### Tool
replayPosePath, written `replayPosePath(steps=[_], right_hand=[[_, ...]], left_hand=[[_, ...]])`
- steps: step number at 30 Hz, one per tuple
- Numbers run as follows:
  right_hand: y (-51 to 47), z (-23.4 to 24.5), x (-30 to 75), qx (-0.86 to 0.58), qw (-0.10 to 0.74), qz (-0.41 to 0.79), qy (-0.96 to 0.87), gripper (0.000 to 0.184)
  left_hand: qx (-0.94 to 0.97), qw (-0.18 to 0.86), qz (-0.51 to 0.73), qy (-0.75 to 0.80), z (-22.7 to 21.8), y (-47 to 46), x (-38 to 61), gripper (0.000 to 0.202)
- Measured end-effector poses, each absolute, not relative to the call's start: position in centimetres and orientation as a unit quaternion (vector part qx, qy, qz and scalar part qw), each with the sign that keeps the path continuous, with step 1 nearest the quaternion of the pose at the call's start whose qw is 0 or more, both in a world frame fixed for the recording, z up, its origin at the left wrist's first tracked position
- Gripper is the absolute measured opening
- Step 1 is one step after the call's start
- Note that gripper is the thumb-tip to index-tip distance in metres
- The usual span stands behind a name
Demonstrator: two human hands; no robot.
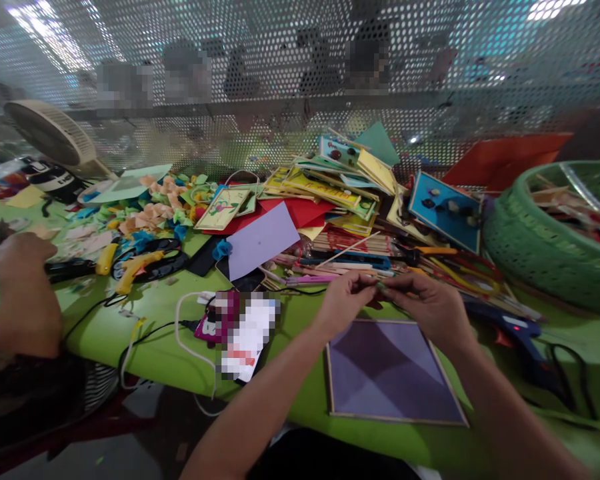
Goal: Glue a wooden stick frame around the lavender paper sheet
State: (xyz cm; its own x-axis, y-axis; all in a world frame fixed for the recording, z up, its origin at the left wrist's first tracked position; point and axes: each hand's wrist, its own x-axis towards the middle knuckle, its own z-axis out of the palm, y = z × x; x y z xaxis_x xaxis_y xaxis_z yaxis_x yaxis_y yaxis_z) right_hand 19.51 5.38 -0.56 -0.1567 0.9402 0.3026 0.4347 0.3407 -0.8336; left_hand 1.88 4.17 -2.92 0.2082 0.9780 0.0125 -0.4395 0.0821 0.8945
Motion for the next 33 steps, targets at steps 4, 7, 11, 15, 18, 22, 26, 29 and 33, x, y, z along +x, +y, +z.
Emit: replayPosePath(steps=[4, 7, 11, 15, 18, 22, 26, 29, 33], right_hand=[[5.43, -0.74, 19.54, -0.495, 0.426, 0.307, -0.692, 0.03], [5.46, -0.81, 19.53, -0.494, 0.432, 0.329, -0.679, 0.029], [5.54, -0.85, 19.47, -0.49, 0.443, 0.339, -0.67, 0.032], [5.55, -0.83, 19.5, -0.485, 0.438, 0.335, -0.679, 0.034], [5.5, -0.76, 19.55, -0.483, 0.438, 0.33, -0.683, 0.033], [5.45, -0.7, 19.58, -0.485, 0.432, 0.317, -0.691, 0.028], [5.37, -0.73, 19.5, -0.484, 0.436, 0.312, -0.691, 0.026], [5.24, -0.7, 19.43, -0.487, 0.431, 0.288, -0.703, 0.021], [5.04, -0.56, 19.43, -0.479, 0.423, 0.251, -0.727, 0.015]], left_hand=[[0.433, 0.641, 0.537, 0.336, -3.2, 4.11, 1.93, 0.037], [0.448, 0.631, 0.539, 0.331, -3.36, 4.14, 1.96, 0.034], [0.455, 0.631, 0.537, 0.327, -3.22, 4.21, 1.9, 0.034], [0.455, 0.634, 0.534, 0.325, -2.89, 4.2, 1.77, 0.036], [0.448, 0.634, 0.536, 0.331, -2.92, 4.18, 1.78, 0.036], [0.44, 0.632, 0.54, 0.341, -3.14, 4.18, 1.9, 0.035], [0.419, 0.649, 0.541, 0.333, -2.99, 4.27, 1.99, 0.037], [0.387, 0.674, 0.542, 0.32, -2.63, 4.3, 1.98, 0.04], [0.361, 0.685, 0.546, 0.319, -2.43, 4.23, 1.93, 0.046]])
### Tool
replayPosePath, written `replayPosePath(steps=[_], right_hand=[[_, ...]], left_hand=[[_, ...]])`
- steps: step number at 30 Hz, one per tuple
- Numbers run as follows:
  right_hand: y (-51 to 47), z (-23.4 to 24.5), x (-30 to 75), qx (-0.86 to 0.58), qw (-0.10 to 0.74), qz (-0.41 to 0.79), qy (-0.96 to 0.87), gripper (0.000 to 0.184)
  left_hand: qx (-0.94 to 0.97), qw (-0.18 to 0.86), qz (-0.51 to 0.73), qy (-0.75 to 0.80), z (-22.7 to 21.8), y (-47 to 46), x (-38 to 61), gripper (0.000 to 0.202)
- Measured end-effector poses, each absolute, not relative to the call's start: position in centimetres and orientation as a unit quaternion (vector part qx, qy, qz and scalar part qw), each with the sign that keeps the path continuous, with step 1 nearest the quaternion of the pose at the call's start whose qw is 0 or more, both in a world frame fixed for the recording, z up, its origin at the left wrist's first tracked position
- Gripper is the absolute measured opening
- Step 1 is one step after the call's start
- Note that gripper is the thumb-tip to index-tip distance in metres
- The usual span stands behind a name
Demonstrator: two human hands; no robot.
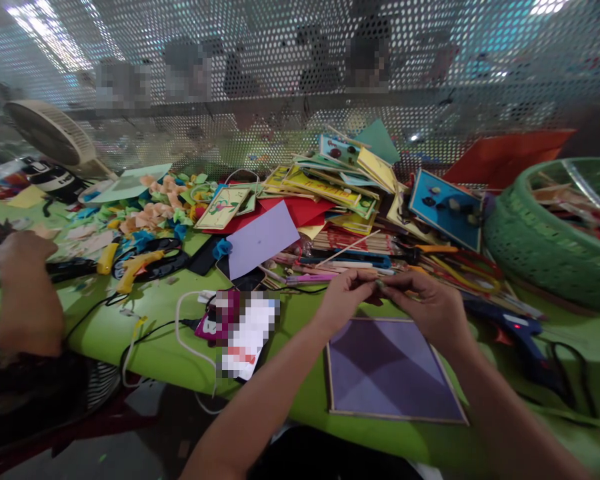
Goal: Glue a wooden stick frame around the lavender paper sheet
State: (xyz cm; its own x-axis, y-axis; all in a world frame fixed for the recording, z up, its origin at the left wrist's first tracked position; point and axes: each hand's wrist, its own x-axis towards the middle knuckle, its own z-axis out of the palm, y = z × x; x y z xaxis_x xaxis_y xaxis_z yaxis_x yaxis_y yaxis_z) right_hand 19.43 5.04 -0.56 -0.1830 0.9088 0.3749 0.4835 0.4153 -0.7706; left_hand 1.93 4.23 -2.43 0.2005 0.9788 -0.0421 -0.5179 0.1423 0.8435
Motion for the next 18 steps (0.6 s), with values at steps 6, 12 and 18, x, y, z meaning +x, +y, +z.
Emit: replayPosePath(steps=[6, 12, 18], right_hand=[[4.85, -0.4, 19.22, -0.465, 0.417, 0.213, -0.751, 0.01], [4.81, -0.76, 19.12, -0.467, 0.427, 0.202, -0.748, 0.009], [4.73, -0.5, 19.11, -0.463, 0.434, 0.178, -0.752, 0.008]], left_hand=[[0.358, 0.681, 0.549, 0.326, -2.8, 4.28, 1.88, 0.048], [0.353, 0.681, 0.557, 0.319, -2.66, 4.24, 1.88, 0.039], [0.337, 0.69, 0.555, 0.32, -2.0, 3.93, 1.9, 0.038]])
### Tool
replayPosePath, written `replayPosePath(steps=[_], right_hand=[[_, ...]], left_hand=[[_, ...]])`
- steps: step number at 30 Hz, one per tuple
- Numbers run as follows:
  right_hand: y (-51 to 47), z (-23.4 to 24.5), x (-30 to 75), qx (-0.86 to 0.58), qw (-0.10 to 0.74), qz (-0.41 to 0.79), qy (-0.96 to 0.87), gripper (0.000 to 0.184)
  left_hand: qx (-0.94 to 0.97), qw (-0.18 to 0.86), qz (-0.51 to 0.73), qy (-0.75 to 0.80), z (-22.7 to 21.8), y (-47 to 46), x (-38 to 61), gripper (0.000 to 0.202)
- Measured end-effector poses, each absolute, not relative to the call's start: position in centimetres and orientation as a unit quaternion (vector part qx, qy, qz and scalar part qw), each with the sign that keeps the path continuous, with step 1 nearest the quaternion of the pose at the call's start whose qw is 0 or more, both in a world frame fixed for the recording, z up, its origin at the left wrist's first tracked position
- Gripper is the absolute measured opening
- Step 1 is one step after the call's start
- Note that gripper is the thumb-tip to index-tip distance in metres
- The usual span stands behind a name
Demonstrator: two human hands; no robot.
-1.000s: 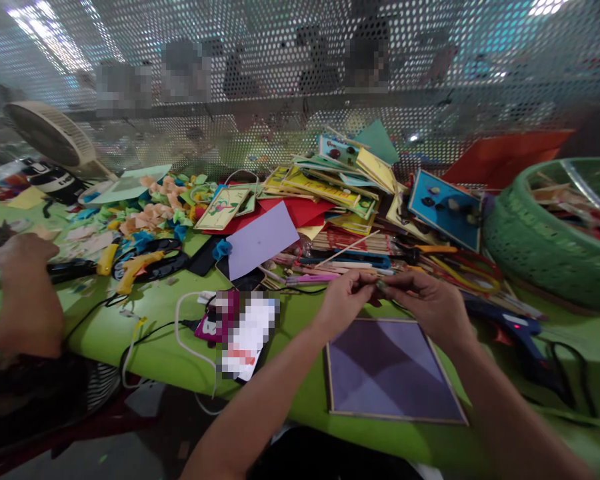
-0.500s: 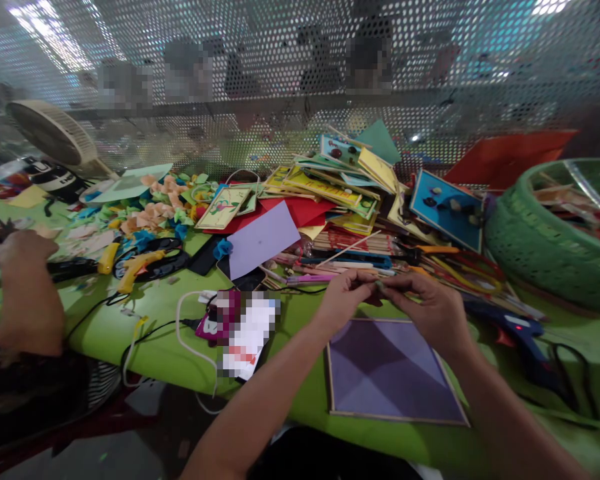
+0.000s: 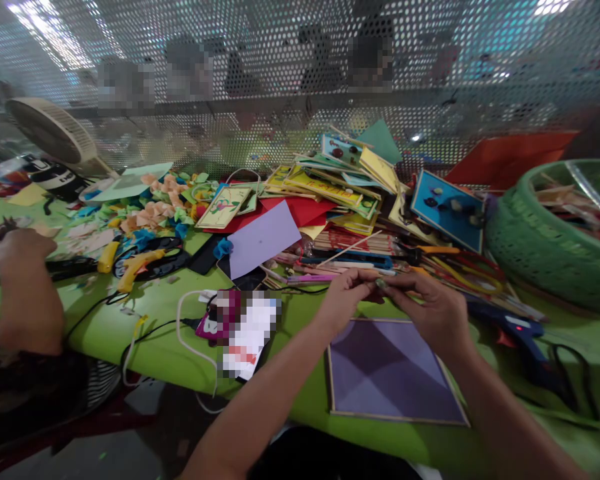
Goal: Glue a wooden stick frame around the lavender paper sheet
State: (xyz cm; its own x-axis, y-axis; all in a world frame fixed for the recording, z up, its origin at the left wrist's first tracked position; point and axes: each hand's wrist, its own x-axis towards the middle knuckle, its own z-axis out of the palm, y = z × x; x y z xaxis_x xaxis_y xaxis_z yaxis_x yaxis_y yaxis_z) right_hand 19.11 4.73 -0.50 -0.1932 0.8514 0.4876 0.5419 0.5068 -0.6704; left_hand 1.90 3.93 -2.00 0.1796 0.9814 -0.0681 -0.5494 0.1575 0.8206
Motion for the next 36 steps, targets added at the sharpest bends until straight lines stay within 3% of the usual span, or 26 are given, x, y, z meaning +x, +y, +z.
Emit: replayPosePath(steps=[7, 12, 19, 27, 36], right_hand=[[4.6, -0.4, 18.9, -0.448, 0.439, 0.143, -0.766, 0.008], [4.8, -0.8, 19.0, -0.454, 0.426, 0.235, -0.746, 0.018], [5.0, 0.0, 19.1, -0.437, 0.283, 0.24, -0.819, 0.037], [4.8, -0.5, 18.9, -0.424, 0.293, 0.233, -0.825, 0.04], [4.9, -1.6, 18.8, -0.445, 0.34, 0.294, -0.775, 0.042]], left_hand=[[0.362, 0.694, 0.53, 0.327, -1.9, 3.9, 1.8, 0.051], [0.384, 0.651, 0.56, 0.338, -2.5, 4.2, 2.0, 0.052], [0.47, 0.59, 0.56, 0.341, -3.3, 4.1, 2.2, 0.042], [0.499, 0.571, 0.551, 0.348, -3.1, 3.8, 2.2, 0.029], [0.42, 0.663, 0.54, 0.303, -3.2, 4.2, 2.3, 0.047]])
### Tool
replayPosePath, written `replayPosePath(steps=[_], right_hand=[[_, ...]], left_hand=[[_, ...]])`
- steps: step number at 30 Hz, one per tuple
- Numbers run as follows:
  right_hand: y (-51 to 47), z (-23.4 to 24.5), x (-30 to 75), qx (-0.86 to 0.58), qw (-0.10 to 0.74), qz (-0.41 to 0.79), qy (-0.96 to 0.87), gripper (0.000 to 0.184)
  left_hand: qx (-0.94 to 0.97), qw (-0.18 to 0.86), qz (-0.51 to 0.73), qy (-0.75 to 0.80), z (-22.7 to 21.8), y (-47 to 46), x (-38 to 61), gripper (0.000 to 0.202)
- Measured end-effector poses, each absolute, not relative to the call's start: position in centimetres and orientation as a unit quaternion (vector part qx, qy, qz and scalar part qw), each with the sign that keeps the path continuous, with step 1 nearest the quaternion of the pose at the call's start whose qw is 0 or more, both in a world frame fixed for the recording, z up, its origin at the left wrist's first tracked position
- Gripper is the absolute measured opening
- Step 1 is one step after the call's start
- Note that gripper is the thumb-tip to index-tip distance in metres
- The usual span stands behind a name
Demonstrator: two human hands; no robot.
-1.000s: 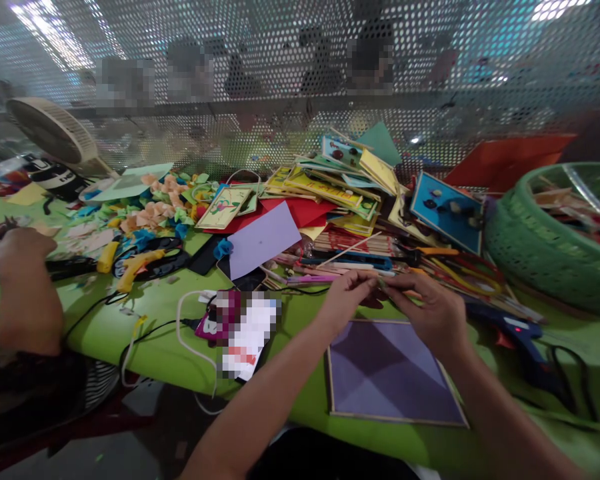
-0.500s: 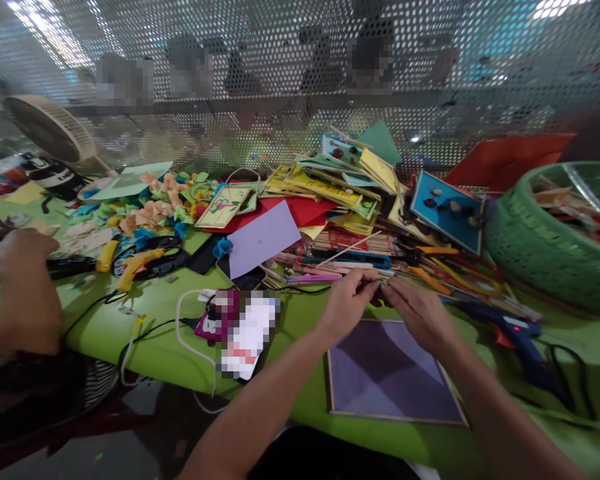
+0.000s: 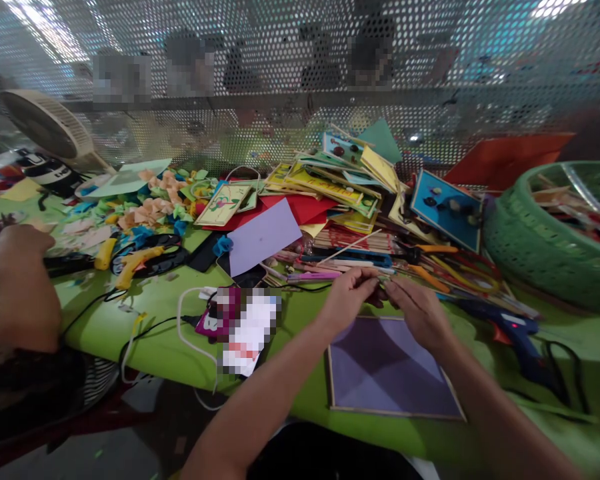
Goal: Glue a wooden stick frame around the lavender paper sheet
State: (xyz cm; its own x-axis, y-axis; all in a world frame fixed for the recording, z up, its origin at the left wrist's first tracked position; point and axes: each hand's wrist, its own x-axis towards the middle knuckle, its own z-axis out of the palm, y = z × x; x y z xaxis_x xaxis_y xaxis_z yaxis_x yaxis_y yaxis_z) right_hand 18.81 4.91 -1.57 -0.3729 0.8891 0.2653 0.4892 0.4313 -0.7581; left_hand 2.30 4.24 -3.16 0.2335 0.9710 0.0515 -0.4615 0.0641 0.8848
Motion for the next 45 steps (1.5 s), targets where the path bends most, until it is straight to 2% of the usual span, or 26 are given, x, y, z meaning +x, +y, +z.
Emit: replayPosePath(steps=[6, 12, 16, 18, 23, 27, 31, 40, 45], right_hand=[[4.8, -1.1, 18.7, -0.452, 0.33, 0.239, -0.793, 0.042], [4.8, -0.9, 18.5, -0.435, 0.323, 0.086, -0.836, 0.031], [4.8, -0.7, 18.4, -0.424, 0.318, 0.105, -0.842, 0.033], [4.7, -0.6, 18.4, -0.431, 0.322, 0.169, -0.826, 0.035], [4.9, -1.1, 18.7, -0.456, 0.345, 0.309, -0.76, 0.043], [5.0, -1.5, 18.8, -0.461, 0.348, 0.318, -0.752, 0.045], [4.8, -1.0, 18.8, -0.452, 0.329, 0.309, -0.77, 0.042], [4.9, -0.5, 19.0, -0.43, 0.322, 0.278, -0.797, 0.041], [4.9, -0.5, 19.1, -0.436, 0.319, 0.321, -0.778, 0.042]], left_hand=[[0.495, 0.584, 0.525, 0.371, -2.7, 3.6, 2.2, 0.029], [0.589, 0.465, 0.482, 0.452, -2.0, 3.2, 1.8, 0.015], [0.629, 0.394, 0.468, 0.48, -1.6, 3.0, 1.6, 0.012], [0.619, 0.4, 0.48, 0.475, -1.7, 3.1, 1.6, 0.011], [0.549, 0.493, 0.516, 0.435, -2.4, 3.5, 2.0, 0.016], [0.558, 0.492, 0.515, 0.426, -2.3, 3.6, 2.0, 0.028], [0.61, 0.447, 0.491, 0.433, -2.0, 3.4, 1.6, 0.023], [0.62, 0.448, 0.459, 0.451, -1.6, 3.2, 1.5, 0.018], [0.58, 0.509, 0.478, 0.42, -2.0, 3.4, 1.7, 0.018]])
